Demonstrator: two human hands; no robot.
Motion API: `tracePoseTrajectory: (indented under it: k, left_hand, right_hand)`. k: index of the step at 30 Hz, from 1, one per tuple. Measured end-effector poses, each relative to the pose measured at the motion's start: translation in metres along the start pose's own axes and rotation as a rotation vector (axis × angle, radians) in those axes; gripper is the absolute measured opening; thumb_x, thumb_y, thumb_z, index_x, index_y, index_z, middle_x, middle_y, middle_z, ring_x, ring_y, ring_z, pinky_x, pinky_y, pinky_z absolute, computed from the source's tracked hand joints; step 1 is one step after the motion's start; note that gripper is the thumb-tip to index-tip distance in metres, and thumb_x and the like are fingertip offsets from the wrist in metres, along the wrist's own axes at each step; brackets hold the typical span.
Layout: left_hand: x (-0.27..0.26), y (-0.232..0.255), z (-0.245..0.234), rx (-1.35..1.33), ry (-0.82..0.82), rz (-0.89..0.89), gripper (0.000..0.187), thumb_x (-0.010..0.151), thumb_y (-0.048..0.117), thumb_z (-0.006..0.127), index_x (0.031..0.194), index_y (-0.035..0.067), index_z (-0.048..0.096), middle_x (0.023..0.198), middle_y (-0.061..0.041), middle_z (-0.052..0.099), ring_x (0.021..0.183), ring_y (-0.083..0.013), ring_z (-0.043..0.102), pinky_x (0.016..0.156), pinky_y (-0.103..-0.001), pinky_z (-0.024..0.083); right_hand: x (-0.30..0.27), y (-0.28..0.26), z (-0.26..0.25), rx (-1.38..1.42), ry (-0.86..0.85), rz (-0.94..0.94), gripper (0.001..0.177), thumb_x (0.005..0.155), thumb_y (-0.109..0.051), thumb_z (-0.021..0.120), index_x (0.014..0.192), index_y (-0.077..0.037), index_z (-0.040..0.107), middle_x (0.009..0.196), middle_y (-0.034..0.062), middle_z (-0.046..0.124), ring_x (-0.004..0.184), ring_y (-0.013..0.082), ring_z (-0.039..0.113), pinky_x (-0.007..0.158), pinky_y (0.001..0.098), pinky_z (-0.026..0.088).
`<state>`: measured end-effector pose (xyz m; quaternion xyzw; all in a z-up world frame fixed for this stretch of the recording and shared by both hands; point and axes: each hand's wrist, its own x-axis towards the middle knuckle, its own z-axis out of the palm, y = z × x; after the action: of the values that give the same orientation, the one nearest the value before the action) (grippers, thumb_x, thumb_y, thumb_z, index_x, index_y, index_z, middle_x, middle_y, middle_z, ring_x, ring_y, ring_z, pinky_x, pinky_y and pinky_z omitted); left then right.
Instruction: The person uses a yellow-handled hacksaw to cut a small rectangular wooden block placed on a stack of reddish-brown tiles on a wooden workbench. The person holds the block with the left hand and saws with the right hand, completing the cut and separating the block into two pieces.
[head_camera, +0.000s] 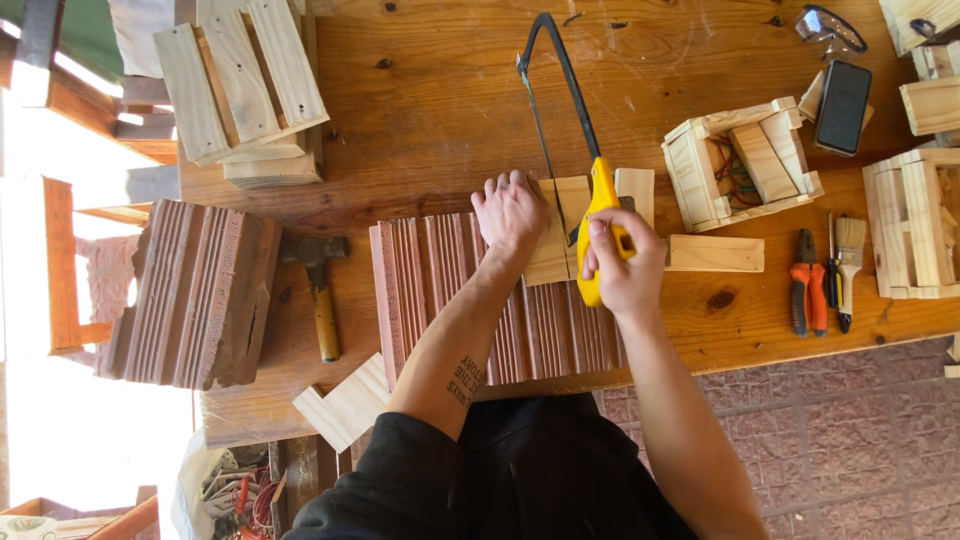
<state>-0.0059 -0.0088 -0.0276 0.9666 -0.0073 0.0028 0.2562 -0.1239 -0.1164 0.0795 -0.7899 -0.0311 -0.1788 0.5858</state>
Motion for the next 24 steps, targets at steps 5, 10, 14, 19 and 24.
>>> tracePoseTrajectory:
  k: [5,10,14,19,24]
  left_hand:
    - [-0.004,0.006,-0.008,-0.005,-0.02,-0.026,0.045,0.107,0.041,0.028,0.095,0.017,0.064,0.096,-0.008,0.072,0.104,-0.0283,0.064,0.094,-0.045,0.041]
    - [-0.006,0.009,-0.014,-0.036,-0.021,-0.049,0.042,0.106,0.039,0.03,0.094,0.015,0.063,0.097,-0.01,0.072,0.105,-0.0297,0.064,0.095,-0.048,0.04]
    - [-0.001,0.02,-0.04,-0.053,-0.248,-0.116,0.048,0.106,0.036,0.029,0.116,0.01,0.068,0.117,-0.009,0.071,0.116,-0.0279,0.059,0.104,-0.052,0.035]
    - [0.001,0.019,-0.035,-0.054,-0.242,-0.116,0.043,0.104,0.031,0.031,0.117,0.009,0.066,0.116,-0.01,0.07,0.114,-0.0282,0.06,0.104,-0.051,0.036]
    - [0.014,0.011,-0.02,-0.096,-0.168,-0.091,0.039,0.102,0.03,0.033,0.109,0.007,0.065,0.107,-0.014,0.071,0.105,-0.0318,0.065,0.096,-0.051,0.042]
  right_hand:
    - [-0.017,-0.032,-0.007,-0.039,-0.121,0.147,0.031,0.104,-0.022,0.06,0.124,0.002,0.064,0.067,0.0061,0.058,0.053,0.0135,0.061,0.051,0.0273,0.054]
    - [-0.066,-0.074,-0.043,0.096,-0.184,0.057,0.058,0.089,-0.005,0.066,0.14,0.005,0.042,0.091,0.0212,0.067,0.073,0.0257,0.075,0.066,0.0405,0.067]
    - [-0.081,-0.127,-0.076,0.26,-0.36,0.022,0.06,0.097,0.005,0.06,0.15,-0.01,0.038,0.115,0.0181,0.067,0.098,0.0233,0.076,0.094,0.0365,0.07]
    - [-0.093,-0.175,-0.08,0.061,-0.159,0.264,0.057,0.094,-0.024,0.062,0.145,-0.01,0.041,0.121,0.0356,0.07,0.088,0.0286,0.084,0.071,0.0322,0.074]
    - [-0.076,-0.176,-0.075,-0.194,-0.036,0.227,0.044,0.098,-0.017,0.056,0.138,-0.004,0.042,0.112,0.0226,0.071,0.067,0.0177,0.075,0.066,0.0272,0.066]
